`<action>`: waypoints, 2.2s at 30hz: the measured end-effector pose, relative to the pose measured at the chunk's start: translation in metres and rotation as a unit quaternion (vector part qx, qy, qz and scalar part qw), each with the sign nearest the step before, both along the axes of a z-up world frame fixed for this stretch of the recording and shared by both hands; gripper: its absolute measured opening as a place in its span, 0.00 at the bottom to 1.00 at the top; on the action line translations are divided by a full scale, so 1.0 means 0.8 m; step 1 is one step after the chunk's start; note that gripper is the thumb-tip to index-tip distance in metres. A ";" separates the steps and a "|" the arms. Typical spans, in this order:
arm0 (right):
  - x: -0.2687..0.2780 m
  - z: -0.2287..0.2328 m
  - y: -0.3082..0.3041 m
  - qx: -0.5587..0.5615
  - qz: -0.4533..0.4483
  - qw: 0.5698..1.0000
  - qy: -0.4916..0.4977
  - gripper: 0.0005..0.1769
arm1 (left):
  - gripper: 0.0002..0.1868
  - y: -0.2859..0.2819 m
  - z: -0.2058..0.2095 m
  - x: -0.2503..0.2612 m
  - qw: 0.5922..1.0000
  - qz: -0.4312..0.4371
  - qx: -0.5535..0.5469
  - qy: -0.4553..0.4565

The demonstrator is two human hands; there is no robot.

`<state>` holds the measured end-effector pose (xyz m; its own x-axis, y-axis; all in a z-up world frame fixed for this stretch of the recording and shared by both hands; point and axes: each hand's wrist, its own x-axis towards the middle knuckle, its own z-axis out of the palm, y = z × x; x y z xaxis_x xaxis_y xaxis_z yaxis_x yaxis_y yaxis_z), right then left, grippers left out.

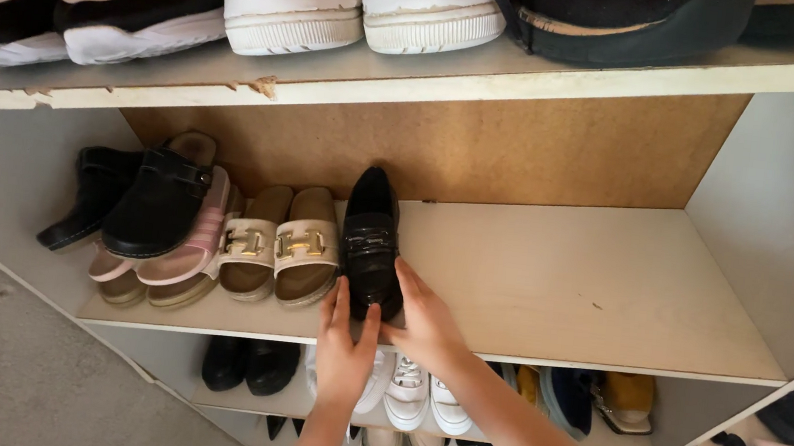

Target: The person gathers various shoes from a lower shelf and places them one by one onto an upper shelf of a shoe rack. The shoes are arranged in pairs, facing the same direction, and grouped by type.

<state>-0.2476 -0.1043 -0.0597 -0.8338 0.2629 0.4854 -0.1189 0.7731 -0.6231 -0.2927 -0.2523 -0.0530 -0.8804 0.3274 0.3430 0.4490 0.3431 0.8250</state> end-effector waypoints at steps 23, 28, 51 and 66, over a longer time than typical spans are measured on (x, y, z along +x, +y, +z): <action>0.179 0.024 0.060 0.128 -0.174 0.976 -0.025 0.31 | 0.35 0.109 -0.013 0.117 0.937 -0.050 -0.117 0.325; 0.276 0.009 0.109 0.143 -0.259 0.955 0.022 0.31 | 0.32 0.167 0.013 0.204 0.949 -0.144 -0.051 0.276; 0.594 -0.152 0.383 -0.061 -0.459 0.886 -0.028 0.40 | 0.31 0.400 -0.011 0.384 0.931 -0.257 -0.154 0.209; 0.539 -0.294 0.516 -0.120 -0.455 0.848 -0.245 0.65 | 0.28 0.411 -0.025 0.397 0.927 -0.141 -0.199 0.286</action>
<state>0.1838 0.3084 -0.2951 -0.3188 0.9476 -0.0187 0.7775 0.2502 -0.5770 0.0249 0.0761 -0.0731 -0.4522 0.7183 0.5288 0.8918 0.3717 0.2578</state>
